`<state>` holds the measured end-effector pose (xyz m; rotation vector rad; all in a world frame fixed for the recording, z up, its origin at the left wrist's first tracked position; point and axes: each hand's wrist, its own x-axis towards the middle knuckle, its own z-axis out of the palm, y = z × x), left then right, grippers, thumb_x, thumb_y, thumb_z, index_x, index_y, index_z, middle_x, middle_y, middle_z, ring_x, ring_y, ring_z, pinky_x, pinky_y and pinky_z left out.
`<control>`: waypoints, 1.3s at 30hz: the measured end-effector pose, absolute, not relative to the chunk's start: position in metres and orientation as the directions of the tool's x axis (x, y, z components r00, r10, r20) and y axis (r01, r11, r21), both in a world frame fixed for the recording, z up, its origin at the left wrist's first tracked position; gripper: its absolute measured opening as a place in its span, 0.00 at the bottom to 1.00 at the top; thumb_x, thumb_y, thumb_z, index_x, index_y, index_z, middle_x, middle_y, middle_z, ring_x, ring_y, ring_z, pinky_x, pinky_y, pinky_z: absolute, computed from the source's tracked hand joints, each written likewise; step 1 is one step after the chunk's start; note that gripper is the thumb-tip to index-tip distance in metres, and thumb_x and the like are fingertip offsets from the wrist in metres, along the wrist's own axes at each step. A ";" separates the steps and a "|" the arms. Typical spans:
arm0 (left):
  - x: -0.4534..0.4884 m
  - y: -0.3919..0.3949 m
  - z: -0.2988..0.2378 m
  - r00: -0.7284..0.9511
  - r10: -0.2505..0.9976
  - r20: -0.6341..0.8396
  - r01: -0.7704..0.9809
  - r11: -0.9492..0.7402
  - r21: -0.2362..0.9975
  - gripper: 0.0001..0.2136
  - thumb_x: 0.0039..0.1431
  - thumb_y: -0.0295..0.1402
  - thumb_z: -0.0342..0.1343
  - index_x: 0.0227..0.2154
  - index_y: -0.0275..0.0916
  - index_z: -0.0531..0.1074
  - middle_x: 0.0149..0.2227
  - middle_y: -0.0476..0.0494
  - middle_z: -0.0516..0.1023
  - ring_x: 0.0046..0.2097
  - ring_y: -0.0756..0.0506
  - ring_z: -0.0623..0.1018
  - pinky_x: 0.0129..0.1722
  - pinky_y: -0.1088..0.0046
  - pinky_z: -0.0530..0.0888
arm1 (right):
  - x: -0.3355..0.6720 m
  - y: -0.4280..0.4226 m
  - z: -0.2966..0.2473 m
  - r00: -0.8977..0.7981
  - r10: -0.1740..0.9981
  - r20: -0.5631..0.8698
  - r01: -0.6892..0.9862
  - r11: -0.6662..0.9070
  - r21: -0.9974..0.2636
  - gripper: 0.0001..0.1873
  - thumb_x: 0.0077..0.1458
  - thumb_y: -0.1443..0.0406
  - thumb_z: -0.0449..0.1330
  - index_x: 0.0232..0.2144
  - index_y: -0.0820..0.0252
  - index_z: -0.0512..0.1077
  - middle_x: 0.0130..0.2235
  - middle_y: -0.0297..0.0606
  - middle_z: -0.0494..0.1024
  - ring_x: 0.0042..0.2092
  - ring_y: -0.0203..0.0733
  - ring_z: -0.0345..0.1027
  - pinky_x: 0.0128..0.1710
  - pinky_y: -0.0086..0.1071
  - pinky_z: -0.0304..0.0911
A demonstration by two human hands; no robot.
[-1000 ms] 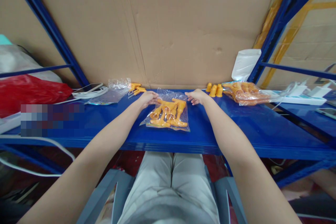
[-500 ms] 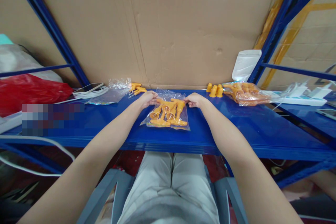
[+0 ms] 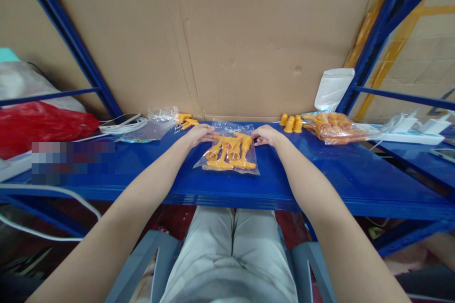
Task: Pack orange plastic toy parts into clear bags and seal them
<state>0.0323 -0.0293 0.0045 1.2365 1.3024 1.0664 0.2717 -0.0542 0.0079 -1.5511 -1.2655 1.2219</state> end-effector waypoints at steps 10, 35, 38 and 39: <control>0.027 -0.024 0.002 0.053 0.997 -0.060 0.073 0.056 0.996 0.08 0.47 0.17 0.62 0.23 0.33 0.70 0.20 0.47 0.76 0.26 0.49 0.79 0.42 0.65 0.78 | 0.273 -0.053 0.006 0.048 0.988 -0.149 0.230 -0.156 -0.961 0.10 0.53 0.78 0.59 0.24 0.63 0.67 0.14 0.25 0.62 0.15 0.24 0.52 0.21 0.21 0.64; 0.020 -0.018 -0.004 0.131 0.991 0.029 0.081 -0.040 0.996 0.09 0.39 0.25 0.70 0.24 0.34 0.75 0.26 0.41 0.81 0.35 0.43 0.82 0.37 0.72 0.79 | 0.290 -0.044 -0.004 -0.063 0.998 0.008 0.221 0.022 -0.975 0.09 0.48 0.79 0.61 0.26 0.64 0.77 0.22 0.33 0.75 0.18 0.26 0.59 0.21 0.22 0.64; 0.022 -0.017 -0.005 0.107 0.993 0.043 0.095 -0.054 0.994 0.09 0.39 0.25 0.69 0.21 0.35 0.73 0.23 0.45 0.79 0.33 0.44 0.82 0.36 0.72 0.79 | 0.290 -0.044 -0.004 -0.064 0.998 0.009 0.205 0.022 -0.978 0.08 0.46 0.79 0.62 0.25 0.65 0.76 0.20 0.32 0.73 0.18 0.27 0.59 0.22 0.23 0.65; 0.023 -0.017 -0.006 0.100 0.994 0.048 0.100 -0.058 0.993 0.09 0.38 0.25 0.69 0.20 0.36 0.73 0.22 0.46 0.78 0.33 0.44 0.82 0.36 0.72 0.79 | 0.290 -0.045 -0.004 -0.064 0.998 0.012 0.199 0.024 -0.980 0.08 0.47 0.79 0.62 0.24 0.65 0.75 0.19 0.32 0.72 0.18 0.27 0.59 0.22 0.23 0.65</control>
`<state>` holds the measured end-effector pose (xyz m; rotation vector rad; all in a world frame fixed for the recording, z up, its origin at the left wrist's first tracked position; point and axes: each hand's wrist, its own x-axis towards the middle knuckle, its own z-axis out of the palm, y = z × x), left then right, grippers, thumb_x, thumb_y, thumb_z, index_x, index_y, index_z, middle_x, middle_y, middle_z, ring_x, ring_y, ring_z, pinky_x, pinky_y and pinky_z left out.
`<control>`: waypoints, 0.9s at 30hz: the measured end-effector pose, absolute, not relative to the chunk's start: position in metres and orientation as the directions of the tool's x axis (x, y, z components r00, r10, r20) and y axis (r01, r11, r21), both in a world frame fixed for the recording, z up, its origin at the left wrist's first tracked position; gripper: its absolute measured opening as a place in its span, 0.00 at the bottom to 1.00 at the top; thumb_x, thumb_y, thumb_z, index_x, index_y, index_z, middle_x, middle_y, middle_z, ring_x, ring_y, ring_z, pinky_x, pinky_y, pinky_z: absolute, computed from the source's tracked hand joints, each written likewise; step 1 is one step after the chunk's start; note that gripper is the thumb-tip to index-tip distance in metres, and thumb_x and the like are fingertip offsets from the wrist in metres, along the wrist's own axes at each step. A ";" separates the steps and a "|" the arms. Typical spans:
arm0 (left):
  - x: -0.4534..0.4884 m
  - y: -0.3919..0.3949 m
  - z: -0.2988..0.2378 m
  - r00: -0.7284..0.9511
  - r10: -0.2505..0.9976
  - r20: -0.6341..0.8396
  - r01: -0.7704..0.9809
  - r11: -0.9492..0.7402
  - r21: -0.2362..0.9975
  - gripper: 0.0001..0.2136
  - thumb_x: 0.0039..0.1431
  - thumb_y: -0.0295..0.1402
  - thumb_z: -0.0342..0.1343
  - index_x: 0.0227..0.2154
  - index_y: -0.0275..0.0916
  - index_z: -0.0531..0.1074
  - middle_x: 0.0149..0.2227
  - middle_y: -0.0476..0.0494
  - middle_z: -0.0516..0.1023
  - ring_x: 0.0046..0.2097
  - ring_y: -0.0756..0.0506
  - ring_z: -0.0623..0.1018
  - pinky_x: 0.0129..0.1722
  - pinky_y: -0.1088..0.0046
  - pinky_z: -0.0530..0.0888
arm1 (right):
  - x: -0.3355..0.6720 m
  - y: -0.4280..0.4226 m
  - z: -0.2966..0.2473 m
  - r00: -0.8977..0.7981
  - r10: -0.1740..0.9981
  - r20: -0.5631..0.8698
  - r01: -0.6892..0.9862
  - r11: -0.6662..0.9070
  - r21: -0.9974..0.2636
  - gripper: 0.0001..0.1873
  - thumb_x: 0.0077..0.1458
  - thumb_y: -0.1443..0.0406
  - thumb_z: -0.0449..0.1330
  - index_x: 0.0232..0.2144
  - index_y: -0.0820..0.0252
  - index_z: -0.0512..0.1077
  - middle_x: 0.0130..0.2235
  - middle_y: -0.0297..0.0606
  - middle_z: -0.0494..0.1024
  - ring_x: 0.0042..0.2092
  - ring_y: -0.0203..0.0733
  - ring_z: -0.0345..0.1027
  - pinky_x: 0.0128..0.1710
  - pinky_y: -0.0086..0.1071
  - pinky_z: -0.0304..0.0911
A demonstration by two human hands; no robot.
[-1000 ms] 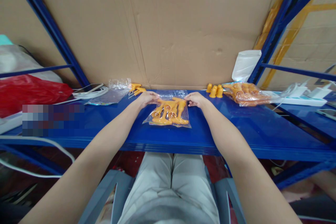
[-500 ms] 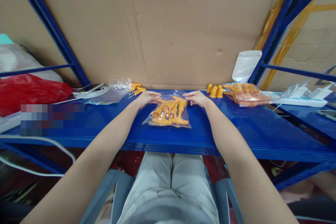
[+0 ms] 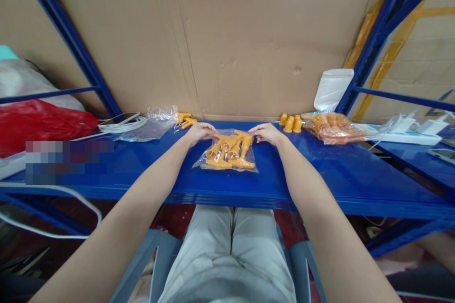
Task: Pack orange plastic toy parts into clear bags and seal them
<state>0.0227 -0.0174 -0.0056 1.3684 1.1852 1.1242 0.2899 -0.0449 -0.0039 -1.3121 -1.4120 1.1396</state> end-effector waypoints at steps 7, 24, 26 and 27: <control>0.025 -0.019 -0.005 0.091 0.993 0.077 0.138 -0.090 0.986 0.10 0.38 0.19 0.66 0.17 0.36 0.70 0.20 0.50 0.76 0.28 0.49 0.79 0.34 0.75 0.78 | 0.288 -0.049 -0.002 -0.054 0.998 0.017 0.191 0.027 -0.981 0.11 0.46 0.80 0.58 0.20 0.63 0.68 0.14 0.28 0.66 0.17 0.28 0.60 0.23 0.24 0.66; 0.027 -0.017 -0.006 0.250 0.915 0.317 0.514 -0.403 0.757 0.11 0.39 0.16 0.51 0.14 0.38 0.71 0.19 0.51 0.73 0.26 0.50 0.73 0.37 0.75 0.72 | 0.291 -0.041 -0.002 -0.176 0.971 0.160 0.577 0.233 -0.783 0.12 0.40 0.81 0.51 0.20 0.60 0.65 0.11 0.24 0.63 0.14 0.29 0.57 0.17 0.21 0.55; 0.026 -0.017 -0.005 0.271 0.903 0.332 0.554 -0.429 0.714 0.11 0.38 0.17 0.51 0.14 0.38 0.72 0.19 0.51 0.74 0.27 0.50 0.73 0.36 0.75 0.72 | 0.292 -0.040 -0.001 -0.206 0.959 0.194 0.647 0.282 -0.709 0.13 0.39 0.81 0.50 0.20 0.60 0.65 0.12 0.24 0.63 0.15 0.29 0.58 0.17 0.21 0.54; 0.026 -0.018 -0.004 0.282 0.896 0.342 0.580 -0.444 0.683 0.11 0.38 0.17 0.50 0.15 0.39 0.72 0.19 0.51 0.74 0.27 0.49 0.74 0.36 0.75 0.71 | 0.292 -0.040 0.000 -0.217 0.954 0.206 0.681 0.299 -0.668 0.13 0.39 0.81 0.50 0.20 0.60 0.65 0.12 0.24 0.63 0.16 0.29 0.59 0.18 0.21 0.54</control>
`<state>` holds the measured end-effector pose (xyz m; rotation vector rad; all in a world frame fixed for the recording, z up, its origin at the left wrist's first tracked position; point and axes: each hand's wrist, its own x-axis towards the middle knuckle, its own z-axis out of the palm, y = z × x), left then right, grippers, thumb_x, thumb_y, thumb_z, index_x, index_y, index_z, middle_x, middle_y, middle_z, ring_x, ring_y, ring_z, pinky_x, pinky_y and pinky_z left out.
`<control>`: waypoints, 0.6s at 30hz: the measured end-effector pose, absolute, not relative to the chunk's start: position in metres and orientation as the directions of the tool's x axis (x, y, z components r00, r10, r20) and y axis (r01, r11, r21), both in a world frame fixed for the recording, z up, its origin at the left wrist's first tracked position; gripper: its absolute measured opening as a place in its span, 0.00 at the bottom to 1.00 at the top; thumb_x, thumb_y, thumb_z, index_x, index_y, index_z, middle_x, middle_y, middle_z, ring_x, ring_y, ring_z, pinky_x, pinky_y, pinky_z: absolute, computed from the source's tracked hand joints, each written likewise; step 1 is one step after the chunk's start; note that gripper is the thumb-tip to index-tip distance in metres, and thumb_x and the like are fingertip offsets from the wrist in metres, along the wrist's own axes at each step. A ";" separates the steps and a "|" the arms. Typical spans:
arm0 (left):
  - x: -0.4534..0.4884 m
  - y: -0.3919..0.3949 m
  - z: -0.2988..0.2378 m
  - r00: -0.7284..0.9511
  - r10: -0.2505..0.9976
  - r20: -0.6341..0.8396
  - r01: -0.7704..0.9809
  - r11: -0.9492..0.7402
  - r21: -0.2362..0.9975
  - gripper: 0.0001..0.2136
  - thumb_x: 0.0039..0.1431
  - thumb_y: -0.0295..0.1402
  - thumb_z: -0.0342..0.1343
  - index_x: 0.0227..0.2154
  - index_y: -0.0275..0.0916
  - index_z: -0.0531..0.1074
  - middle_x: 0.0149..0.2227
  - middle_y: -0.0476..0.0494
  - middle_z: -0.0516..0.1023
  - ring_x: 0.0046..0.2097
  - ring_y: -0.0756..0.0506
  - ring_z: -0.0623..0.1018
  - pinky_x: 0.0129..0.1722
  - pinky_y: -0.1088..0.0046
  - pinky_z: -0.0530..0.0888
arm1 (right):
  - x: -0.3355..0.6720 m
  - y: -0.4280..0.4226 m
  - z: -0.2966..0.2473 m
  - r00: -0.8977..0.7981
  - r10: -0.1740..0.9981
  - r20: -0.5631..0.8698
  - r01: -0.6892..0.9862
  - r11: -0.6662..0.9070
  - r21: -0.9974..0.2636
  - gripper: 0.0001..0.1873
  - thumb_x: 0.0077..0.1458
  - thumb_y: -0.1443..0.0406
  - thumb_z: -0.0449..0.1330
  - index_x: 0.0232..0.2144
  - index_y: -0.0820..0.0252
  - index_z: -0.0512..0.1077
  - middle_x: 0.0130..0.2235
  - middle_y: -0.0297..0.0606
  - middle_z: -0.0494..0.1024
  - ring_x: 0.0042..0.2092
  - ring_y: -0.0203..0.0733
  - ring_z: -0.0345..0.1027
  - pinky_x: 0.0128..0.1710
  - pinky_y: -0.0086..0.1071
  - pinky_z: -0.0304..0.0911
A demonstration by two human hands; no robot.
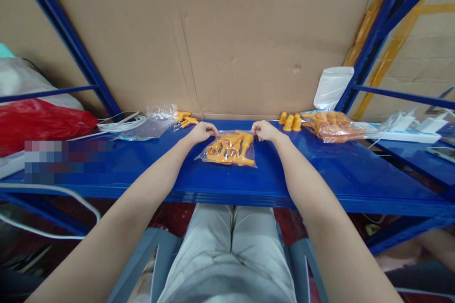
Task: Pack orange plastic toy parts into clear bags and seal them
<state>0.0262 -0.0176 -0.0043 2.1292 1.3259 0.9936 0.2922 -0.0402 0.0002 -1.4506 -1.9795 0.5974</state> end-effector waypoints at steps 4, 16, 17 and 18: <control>0.028 -0.020 -0.001 0.330 0.865 0.377 0.693 -0.493 0.526 0.10 0.40 0.21 0.50 0.17 0.39 0.74 0.23 0.47 0.77 0.31 0.46 0.76 0.37 0.75 0.70 | 0.290 -0.042 0.006 -0.242 0.945 0.218 0.827 0.319 -0.463 0.14 0.40 0.81 0.50 0.21 0.60 0.67 0.15 0.26 0.65 0.20 0.31 0.62 0.23 0.23 0.56; 0.042 -0.027 -0.002 0.331 0.889 0.316 0.812 -0.439 0.384 0.05 0.44 0.27 0.58 0.18 0.40 0.69 0.29 0.41 0.78 0.37 0.41 0.77 0.39 0.72 0.70 | 0.272 -0.059 0.022 -0.341 0.925 0.167 0.939 0.330 0.094 0.14 0.47 0.79 0.53 0.30 0.62 0.74 0.35 0.44 0.79 0.38 0.42 0.71 0.33 0.29 0.55; 0.042 -0.027 -0.002 0.326 0.896 0.300 0.823 -0.426 0.377 0.05 0.45 0.27 0.57 0.18 0.40 0.69 0.30 0.41 0.78 0.37 0.41 0.77 0.39 0.72 0.70 | 0.270 -0.062 0.023 -0.337 0.929 0.156 0.940 0.321 0.117 0.13 0.49 0.78 0.53 0.31 0.62 0.74 0.36 0.45 0.79 0.39 0.43 0.71 0.34 0.29 0.55; 0.042 -0.027 -0.001 0.323 0.904 0.282 0.837 -0.411 0.361 0.04 0.46 0.26 0.57 0.20 0.39 0.70 0.32 0.41 0.78 0.39 0.41 0.77 0.40 0.72 0.71 | 0.268 -0.065 0.025 -0.330 0.933 0.143 0.940 0.311 0.141 0.13 0.50 0.78 0.52 0.32 0.63 0.75 0.37 0.46 0.79 0.40 0.44 0.72 0.34 0.29 0.56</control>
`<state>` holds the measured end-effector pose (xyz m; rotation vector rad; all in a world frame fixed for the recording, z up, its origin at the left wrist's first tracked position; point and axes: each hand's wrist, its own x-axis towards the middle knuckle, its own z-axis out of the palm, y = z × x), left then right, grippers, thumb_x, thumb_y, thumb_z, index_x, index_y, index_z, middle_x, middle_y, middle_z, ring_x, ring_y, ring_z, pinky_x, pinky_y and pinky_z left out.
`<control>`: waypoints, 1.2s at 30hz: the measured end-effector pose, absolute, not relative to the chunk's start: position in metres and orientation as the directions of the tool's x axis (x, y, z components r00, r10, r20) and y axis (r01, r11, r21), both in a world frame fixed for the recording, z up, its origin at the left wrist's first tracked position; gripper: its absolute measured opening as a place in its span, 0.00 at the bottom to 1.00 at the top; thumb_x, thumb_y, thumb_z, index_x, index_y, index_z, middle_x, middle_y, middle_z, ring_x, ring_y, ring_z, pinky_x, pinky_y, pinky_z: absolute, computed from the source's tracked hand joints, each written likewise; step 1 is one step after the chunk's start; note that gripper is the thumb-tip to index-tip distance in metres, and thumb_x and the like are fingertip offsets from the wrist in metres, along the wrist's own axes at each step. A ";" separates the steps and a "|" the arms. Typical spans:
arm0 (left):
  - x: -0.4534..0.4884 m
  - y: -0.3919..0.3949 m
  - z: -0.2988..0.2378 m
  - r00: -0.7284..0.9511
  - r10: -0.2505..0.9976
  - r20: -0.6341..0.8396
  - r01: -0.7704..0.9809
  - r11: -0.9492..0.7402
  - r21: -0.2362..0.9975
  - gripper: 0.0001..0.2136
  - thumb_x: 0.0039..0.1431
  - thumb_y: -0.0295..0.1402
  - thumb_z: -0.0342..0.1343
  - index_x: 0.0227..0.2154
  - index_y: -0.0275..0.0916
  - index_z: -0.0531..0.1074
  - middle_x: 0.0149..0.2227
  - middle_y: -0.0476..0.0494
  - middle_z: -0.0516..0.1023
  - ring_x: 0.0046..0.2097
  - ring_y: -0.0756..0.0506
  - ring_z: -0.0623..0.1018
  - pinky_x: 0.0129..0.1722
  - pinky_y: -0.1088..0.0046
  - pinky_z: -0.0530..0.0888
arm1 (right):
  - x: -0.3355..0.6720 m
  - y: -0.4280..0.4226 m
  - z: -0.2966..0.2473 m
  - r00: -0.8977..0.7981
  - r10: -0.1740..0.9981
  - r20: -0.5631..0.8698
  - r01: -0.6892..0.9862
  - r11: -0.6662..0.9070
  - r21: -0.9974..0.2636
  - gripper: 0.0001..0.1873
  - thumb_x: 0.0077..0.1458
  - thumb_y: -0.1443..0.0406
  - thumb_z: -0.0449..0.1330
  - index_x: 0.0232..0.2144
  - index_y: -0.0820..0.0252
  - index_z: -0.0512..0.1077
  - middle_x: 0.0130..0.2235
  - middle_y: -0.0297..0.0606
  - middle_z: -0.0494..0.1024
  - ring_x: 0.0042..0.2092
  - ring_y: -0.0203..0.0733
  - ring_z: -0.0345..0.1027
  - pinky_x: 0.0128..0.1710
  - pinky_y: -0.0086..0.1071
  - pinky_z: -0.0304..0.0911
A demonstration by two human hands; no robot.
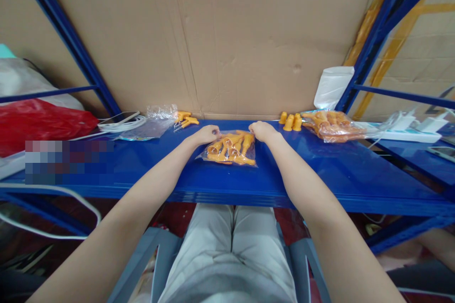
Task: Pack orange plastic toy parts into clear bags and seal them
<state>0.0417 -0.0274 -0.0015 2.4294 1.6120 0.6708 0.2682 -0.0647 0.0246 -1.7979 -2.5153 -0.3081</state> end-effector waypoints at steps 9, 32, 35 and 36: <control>0.045 -0.033 0.001 0.274 0.919 0.284 0.926 -0.332 0.179 0.06 0.50 0.28 0.56 0.31 0.39 0.76 0.45 0.40 0.77 0.50 0.39 0.74 0.50 0.64 0.71 | 0.254 -0.080 0.032 -0.274 0.962 0.011 0.925 0.261 0.278 0.19 0.59 0.74 0.48 0.46 0.65 0.74 0.49 0.51 0.77 0.52 0.48 0.70 0.44 0.33 0.63; 0.085 -0.065 0.015 0.697 0.706 0.128 0.605 -0.674 0.425 0.20 0.65 0.32 0.37 0.51 0.39 0.71 0.60 0.47 0.68 0.63 0.48 0.64 0.63 0.70 0.57 | 0.244 -0.081 0.030 -0.250 0.922 0.297 0.961 0.198 0.192 0.20 0.59 0.75 0.47 0.50 0.71 0.71 0.52 0.56 0.73 0.55 0.50 0.67 0.52 0.40 0.58; 0.087 -0.069 0.016 0.660 0.740 0.133 0.629 -0.640 0.442 0.19 0.64 0.30 0.38 0.48 0.39 0.72 0.56 0.46 0.73 0.58 0.47 0.71 0.59 0.69 0.64 | 0.242 -0.070 0.022 -0.348 0.903 0.253 0.935 0.353 0.026 0.22 0.56 0.76 0.48 0.52 0.70 0.70 0.53 0.52 0.73 0.55 0.43 0.67 0.52 0.31 0.60; 0.087 -0.070 0.016 0.630 0.766 0.129 0.648 -0.609 0.457 0.19 0.63 0.30 0.38 0.48 0.38 0.72 0.54 0.45 0.74 0.54 0.46 0.74 0.56 0.69 0.67 | 0.242 -0.067 0.020 -0.374 0.904 0.208 0.922 0.386 -0.018 0.23 0.56 0.77 0.47 0.52 0.70 0.71 0.53 0.50 0.74 0.55 0.42 0.68 0.52 0.29 0.59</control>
